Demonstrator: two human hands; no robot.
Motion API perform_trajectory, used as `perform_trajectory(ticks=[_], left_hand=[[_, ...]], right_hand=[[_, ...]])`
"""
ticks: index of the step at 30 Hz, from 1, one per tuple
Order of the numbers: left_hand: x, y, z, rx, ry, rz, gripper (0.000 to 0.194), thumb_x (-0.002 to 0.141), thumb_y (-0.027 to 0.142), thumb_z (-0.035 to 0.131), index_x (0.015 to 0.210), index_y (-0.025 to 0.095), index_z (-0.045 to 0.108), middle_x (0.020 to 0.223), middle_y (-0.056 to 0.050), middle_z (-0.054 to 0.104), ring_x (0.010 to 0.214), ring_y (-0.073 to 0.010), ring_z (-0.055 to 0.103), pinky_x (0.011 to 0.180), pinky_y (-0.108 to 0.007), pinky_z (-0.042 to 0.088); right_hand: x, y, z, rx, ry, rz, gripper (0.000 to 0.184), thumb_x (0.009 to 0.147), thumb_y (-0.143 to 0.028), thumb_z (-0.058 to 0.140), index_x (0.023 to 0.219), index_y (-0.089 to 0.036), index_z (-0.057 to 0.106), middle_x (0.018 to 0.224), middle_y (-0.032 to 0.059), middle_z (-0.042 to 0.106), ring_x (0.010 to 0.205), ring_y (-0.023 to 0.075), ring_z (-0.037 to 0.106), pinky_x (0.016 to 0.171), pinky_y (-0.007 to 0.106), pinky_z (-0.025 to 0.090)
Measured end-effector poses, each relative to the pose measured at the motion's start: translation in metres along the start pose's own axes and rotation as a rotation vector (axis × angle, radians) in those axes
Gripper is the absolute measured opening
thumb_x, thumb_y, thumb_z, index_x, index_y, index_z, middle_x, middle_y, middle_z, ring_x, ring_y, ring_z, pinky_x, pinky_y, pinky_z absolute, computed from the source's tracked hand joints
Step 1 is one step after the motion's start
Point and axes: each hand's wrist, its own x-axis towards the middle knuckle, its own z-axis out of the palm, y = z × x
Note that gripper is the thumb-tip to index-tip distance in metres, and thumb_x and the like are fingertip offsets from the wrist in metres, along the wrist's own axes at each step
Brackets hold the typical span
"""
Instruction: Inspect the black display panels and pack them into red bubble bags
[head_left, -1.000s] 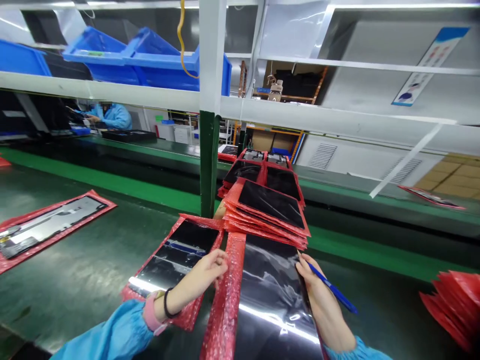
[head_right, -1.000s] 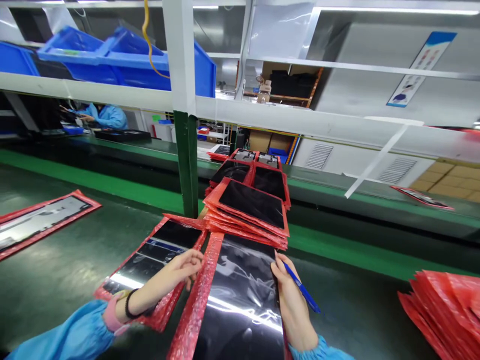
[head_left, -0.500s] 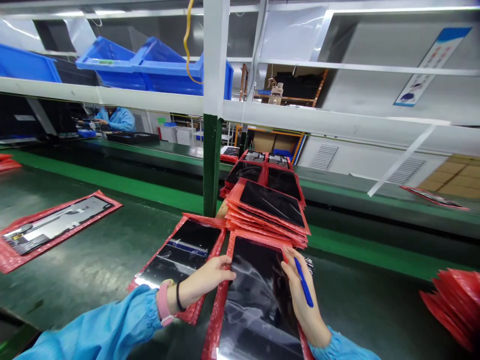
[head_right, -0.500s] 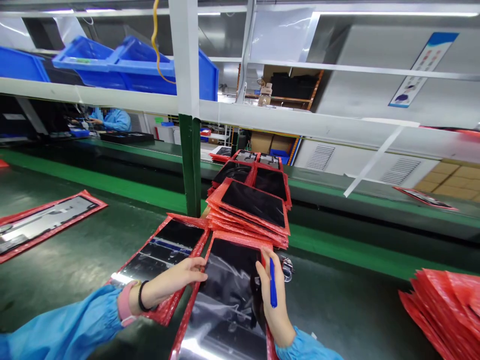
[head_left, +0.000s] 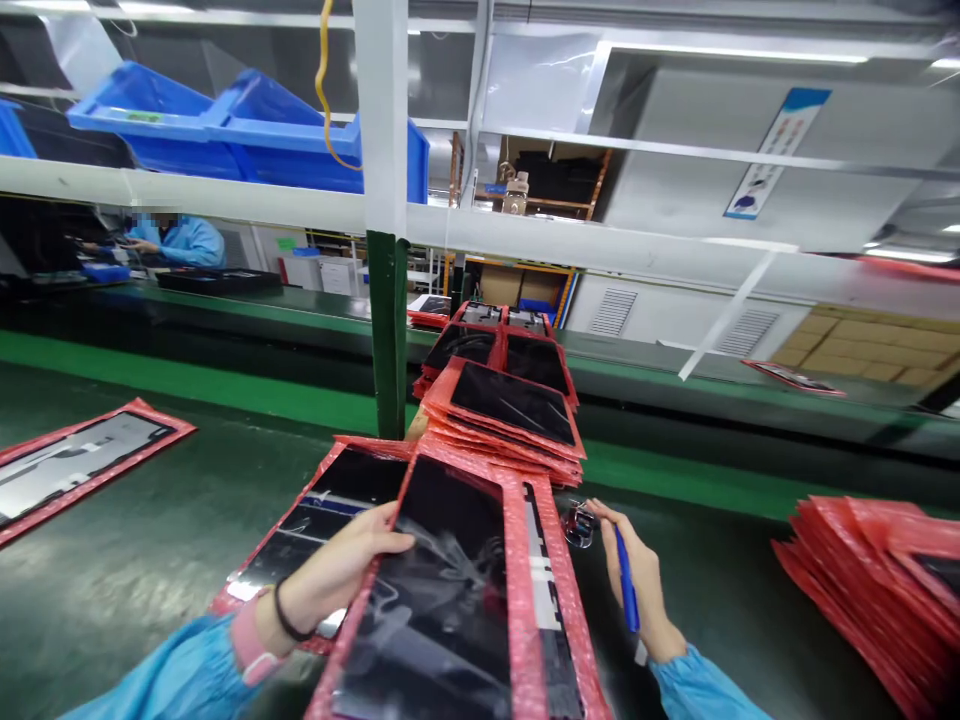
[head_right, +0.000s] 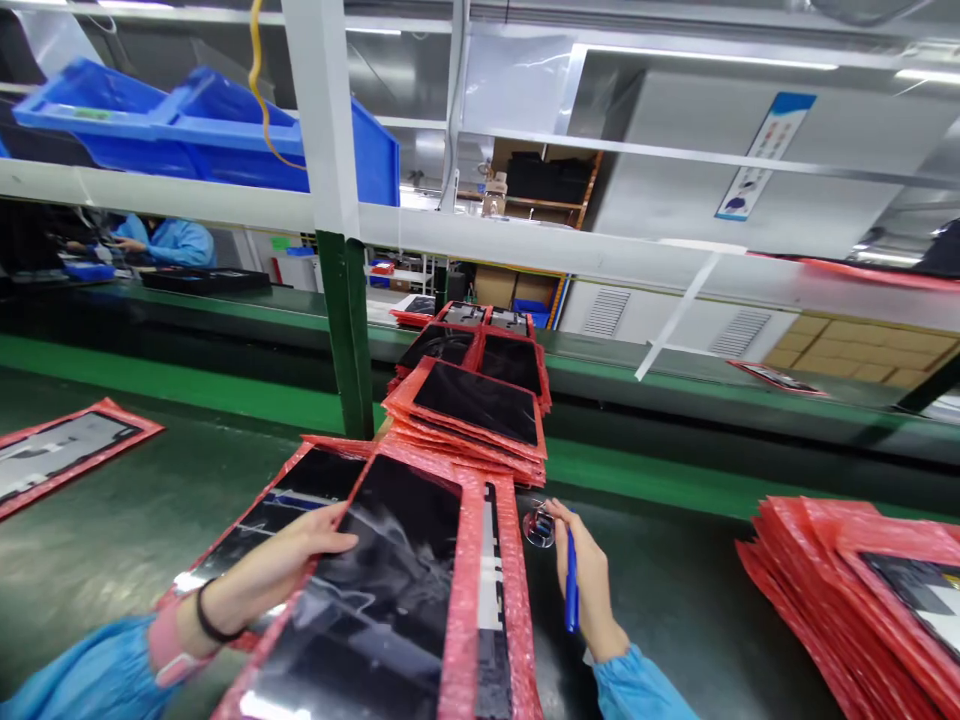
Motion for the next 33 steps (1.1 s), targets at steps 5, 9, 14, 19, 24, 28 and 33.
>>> perform_trajectory(ticks=[5, 9, 14, 19, 24, 28, 33], left_hand=[[-0.02, 0.02, -0.07, 0.016, 0.172, -0.014, 0.043, 0.063, 0.02, 0.084, 0.104, 0.017, 0.071, 0.096, -0.007, 0.078, 0.084, -0.0253, 0.074, 0.081, -0.033, 0.056], [-0.024, 0.026, -0.115, 0.013, 0.266, -0.034, 0.053, 0.058, 0.022, 0.088, 0.107, 0.014, 0.07, 0.096, -0.01, 0.078, 0.088, -0.0303, 0.074, 0.079, -0.034, 0.059], [-0.021, 0.023, -0.146, 0.044, 0.296, -0.055, 0.046, 0.06, 0.018, 0.087, 0.102, 0.016, 0.069, 0.089, -0.007, 0.078, 0.085, -0.0296, 0.075, 0.08, -0.037, 0.059], [-0.008, 0.014, -0.145, 0.177, 0.401, -0.06, 0.044, 0.053, 0.019, 0.087, 0.091, 0.012, 0.066, 0.082, -0.011, 0.076, 0.081, -0.0332, 0.074, 0.077, -0.042, 0.058], [0.007, 0.018, -0.141, 0.32, 0.668, 0.102, 0.05, 0.06, 0.016, 0.076, 0.105, 0.016, 0.056, 0.104, -0.014, 0.071, 0.101, -0.0333, 0.068, 0.088, -0.044, 0.053], [0.015, 0.028, -0.122, 0.431, 0.774, 0.303, 0.057, 0.064, 0.018, 0.071, 0.116, 0.023, 0.049, 0.138, -0.011, 0.052, 0.14, -0.0306, 0.035, 0.11, -0.041, 0.035], [0.013, 0.01, -0.052, 0.391, 0.41, 0.261, 0.043, 0.064, 0.025, 0.072, 0.104, 0.017, 0.059, 0.104, -0.009, 0.066, 0.104, -0.0261, 0.062, 0.094, -0.036, 0.047]], right_hand=[[0.008, 0.022, -0.019, -0.132, -0.08, -0.09, 0.033, 0.072, -0.05, 0.07, 0.091, -0.023, 0.076, 0.121, 0.0075, 0.07, 0.113, 0.0325, 0.065, 0.111, 0.053, 0.038], [0.009, 0.019, -0.016, -0.167, -0.128, -0.115, 0.025, 0.072, -0.041, 0.072, 0.091, -0.027, 0.076, 0.117, 0.0032, 0.072, 0.113, 0.0317, 0.065, 0.112, 0.054, 0.037], [0.013, 0.011, -0.018, -0.145, -0.17, -0.081, 0.021, 0.069, -0.037, 0.074, 0.089, -0.029, 0.076, 0.109, 0.0035, 0.075, 0.111, 0.0307, 0.066, 0.116, 0.052, 0.031], [-0.002, -0.014, -0.019, -0.07, -0.154, 0.022, 0.035, 0.079, -0.048, 0.064, 0.103, -0.025, 0.071, 0.122, 0.0081, 0.07, 0.123, 0.0327, 0.057, 0.115, 0.053, 0.029], [-0.04, -0.056, 0.001, 0.127, -0.322, 0.179, 0.05, 0.095, -0.057, 0.03, 0.116, -0.019, 0.055, 0.082, 0.0114, 0.076, 0.075, 0.0277, 0.073, 0.074, 0.045, 0.056], [-0.063, -0.079, 0.018, 0.271, -0.568, 0.294, 0.033, 0.092, -0.055, 0.039, 0.098, -0.024, 0.049, 0.063, -0.0007, 0.064, 0.049, 0.0162, 0.058, 0.045, 0.026, 0.04], [-0.077, -0.08, 0.03, 0.112, -0.515, 0.223, 0.031, 0.084, -0.044, 0.061, 0.067, -0.023, 0.047, 0.051, -0.0039, 0.055, 0.049, 0.0126, 0.05, 0.053, 0.025, 0.035]])
